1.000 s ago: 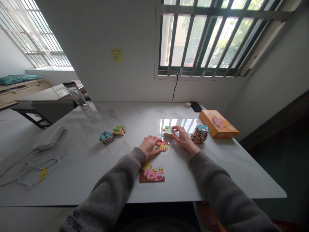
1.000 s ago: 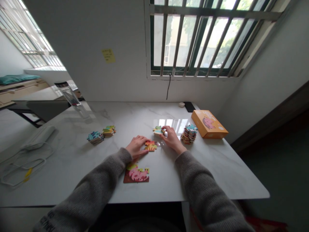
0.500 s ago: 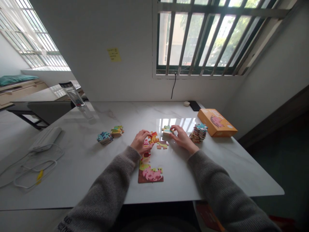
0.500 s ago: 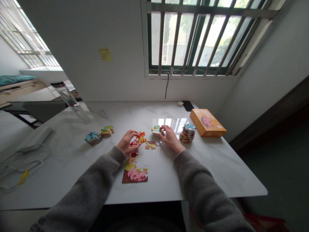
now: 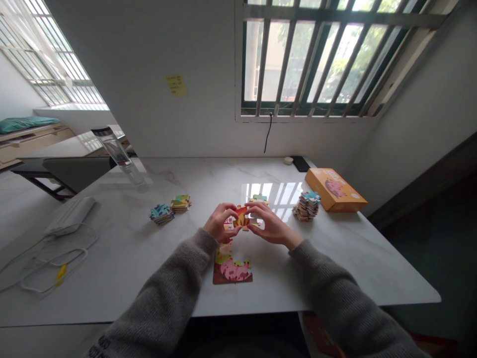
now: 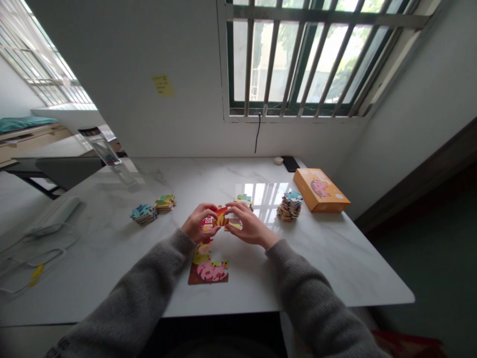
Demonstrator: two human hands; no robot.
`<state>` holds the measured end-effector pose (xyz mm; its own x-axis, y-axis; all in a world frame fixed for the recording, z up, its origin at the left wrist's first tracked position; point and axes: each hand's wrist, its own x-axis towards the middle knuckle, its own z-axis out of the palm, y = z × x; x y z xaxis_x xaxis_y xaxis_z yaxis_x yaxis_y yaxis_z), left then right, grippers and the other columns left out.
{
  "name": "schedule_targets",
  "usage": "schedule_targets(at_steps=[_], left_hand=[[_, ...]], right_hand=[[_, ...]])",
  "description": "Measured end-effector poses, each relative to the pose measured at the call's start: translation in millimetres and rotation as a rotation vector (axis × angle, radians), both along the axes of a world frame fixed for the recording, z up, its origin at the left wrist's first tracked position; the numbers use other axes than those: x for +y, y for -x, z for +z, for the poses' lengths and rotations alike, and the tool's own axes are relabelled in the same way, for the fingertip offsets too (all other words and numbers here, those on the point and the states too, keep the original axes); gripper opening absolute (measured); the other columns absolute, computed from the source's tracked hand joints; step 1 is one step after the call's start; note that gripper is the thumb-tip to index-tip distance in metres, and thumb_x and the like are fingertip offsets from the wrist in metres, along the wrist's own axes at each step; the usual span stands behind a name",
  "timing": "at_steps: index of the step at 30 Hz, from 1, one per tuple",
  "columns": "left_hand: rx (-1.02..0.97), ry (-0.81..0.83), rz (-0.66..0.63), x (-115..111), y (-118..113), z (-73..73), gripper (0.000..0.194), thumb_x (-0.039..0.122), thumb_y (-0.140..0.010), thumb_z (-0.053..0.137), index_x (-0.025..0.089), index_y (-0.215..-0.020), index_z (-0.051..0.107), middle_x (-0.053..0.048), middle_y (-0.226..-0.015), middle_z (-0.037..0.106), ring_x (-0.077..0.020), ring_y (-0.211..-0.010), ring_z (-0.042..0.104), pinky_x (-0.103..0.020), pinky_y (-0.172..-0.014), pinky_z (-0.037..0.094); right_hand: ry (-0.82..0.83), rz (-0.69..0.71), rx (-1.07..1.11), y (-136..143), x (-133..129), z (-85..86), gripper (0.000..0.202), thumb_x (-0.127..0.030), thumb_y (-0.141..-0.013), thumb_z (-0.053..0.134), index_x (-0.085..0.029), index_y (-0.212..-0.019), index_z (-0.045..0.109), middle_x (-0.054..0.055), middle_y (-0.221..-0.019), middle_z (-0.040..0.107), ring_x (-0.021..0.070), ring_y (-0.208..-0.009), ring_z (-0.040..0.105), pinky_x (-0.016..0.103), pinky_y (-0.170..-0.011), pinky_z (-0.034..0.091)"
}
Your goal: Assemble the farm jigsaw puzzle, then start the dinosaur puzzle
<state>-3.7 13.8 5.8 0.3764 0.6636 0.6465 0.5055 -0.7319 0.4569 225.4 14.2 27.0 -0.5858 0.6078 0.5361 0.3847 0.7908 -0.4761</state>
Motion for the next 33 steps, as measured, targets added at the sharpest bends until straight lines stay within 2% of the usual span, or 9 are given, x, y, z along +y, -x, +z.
schedule_targets(at_steps=[4, 7, 11, 13, 16, 20, 26, 30, 33], left_hand=[[-0.010, -0.005, -0.021, -0.3, -0.4, 0.2, 0.016, 0.024, -0.077, 0.073, 0.021, -0.089, 0.062, -0.008, -0.113, 0.062, -0.0236, -0.108, 0.061, -0.041, -0.097, 0.053], [-0.014, -0.002, -0.023, 0.6, 1.1, -0.2, 0.017, 0.027, -0.085, 0.068, 0.021, -0.100, 0.062, -0.010, -0.121, 0.061, -0.0241, -0.115, 0.059, -0.042, -0.102, 0.050], [0.014, 0.001, 0.009, 2.8, 3.9, -4.2, 0.030, 0.028, -0.089, 0.061, 0.021, -0.118, 0.058, -0.013, -0.129, 0.056, -0.0262, -0.122, 0.055, -0.044, -0.107, 0.046], [0.051, 0.016, 0.036, 3.4, 4.6, -6.9, 0.028, 0.027, -0.090, 0.059, 0.021, -0.117, 0.059, -0.012, -0.126, 0.056, -0.0266, -0.120, 0.056, -0.045, -0.105, 0.046], [0.092, 0.020, 0.062, 3.2, 4.8, -9.2, 0.023, 0.025, -0.089, 0.057, 0.021, -0.111, 0.061, -0.011, -0.122, 0.057, -0.0262, -0.115, 0.058, -0.044, -0.103, 0.047], [0.109, 0.010, 0.071, 2.4, 4.9, -9.0, 0.022, 0.023, -0.089, 0.056, 0.021, -0.110, 0.062, -0.010, -0.119, 0.058, -0.0254, -0.112, 0.059, -0.043, -0.101, 0.048], [0.110, 0.018, 0.064, 2.3, 5.0, -9.7, 0.021, 0.022, -0.089, 0.056, 0.021, -0.109, 0.063, -0.010, -0.119, 0.058, -0.0245, -0.108, 0.060, -0.043, -0.098, 0.049], [0.118, 0.006, 0.058, 2.3, 5.1, -10.9, 0.020, 0.022, -0.089, 0.056, 0.021, -0.107, 0.064, -0.010, -0.117, 0.059, -0.0240, -0.106, 0.061, -0.042, -0.097, 0.050], [0.128, 0.004, 0.065, 2.7, 5.9, -12.4, 0.019, 0.022, -0.089, 0.055, 0.021, -0.106, 0.064, -0.009, -0.116, 0.060, -0.0236, -0.105, 0.062, -0.041, -0.096, 0.050]], right_hand=[[-0.022, 0.000, -0.020, -1.9, 4.6, -5.4, 0.024, -0.031, -0.093, 0.065, -0.027, -0.117, 0.061, 0.009, -0.131, 0.061, 0.0261, -0.120, 0.056, 0.047, -0.103, 0.047], [-0.084, -0.057, -0.027, -4.1, 9.2, -7.9, 0.027, -0.035, -0.093, 0.065, -0.028, -0.119, 0.061, 0.008, -0.131, 0.063, 0.0267, -0.118, 0.057, 0.048, -0.102, 0.047], [-0.124, -0.260, 0.041, -17.6, 24.0, -12.0, 0.026, -0.036, -0.093, 0.064, -0.028, -0.118, 0.063, 0.008, -0.129, 0.065, 0.0294, -0.116, 0.057, 0.050, -0.101, 0.046], [-0.125, -0.371, 0.070, -27.6, 34.6, -16.5, 0.024, -0.036, -0.094, 0.063, -0.027, -0.116, 0.064, 0.009, -0.128, 0.065, 0.0306, -0.115, 0.056, 0.052, -0.101, 0.045], [-0.114, -0.458, 0.078, -39.1, 48.7, -24.9, 0.022, -0.034, -0.093, 0.063, -0.025, -0.113, 0.064, 0.009, -0.127, 0.066, 0.0314, -0.113, 0.056, 0.052, -0.099, 0.046], [-0.082, -0.467, 0.074, -42.7, 56.5, -32.6, 0.021, -0.032, -0.092, 0.062, -0.024, -0.111, 0.064, 0.010, -0.124, 0.067, 0.0314, -0.112, 0.055, 0.052, -0.098, 0.047], [0.004, -0.418, 0.017, -39.4, 54.2, -34.7, 0.013, -0.032, -0.094, 0.057, -0.024, -0.101, 0.063, 0.010, -0.119, 0.066, 0.0300, -0.116, 0.054, 0.050, -0.100, 0.047], [-0.079, -0.431, -0.005, -37.5, 42.8, -25.9, 0.016, -0.030, -0.094, 0.056, -0.023, -0.106, 0.062, 0.012, -0.132, 0.059, 0.0313, -0.123, 0.049, 0.051, -0.105, 0.043], [-0.153, -0.451, -0.013, -42.5, 30.4, -11.8, 0.018, -0.028, -0.096, 0.053, -0.024, -0.111, 0.061, 0.011, -0.124, 0.062, 0.0308, -0.117, 0.053, 0.049, -0.101, 0.043]])
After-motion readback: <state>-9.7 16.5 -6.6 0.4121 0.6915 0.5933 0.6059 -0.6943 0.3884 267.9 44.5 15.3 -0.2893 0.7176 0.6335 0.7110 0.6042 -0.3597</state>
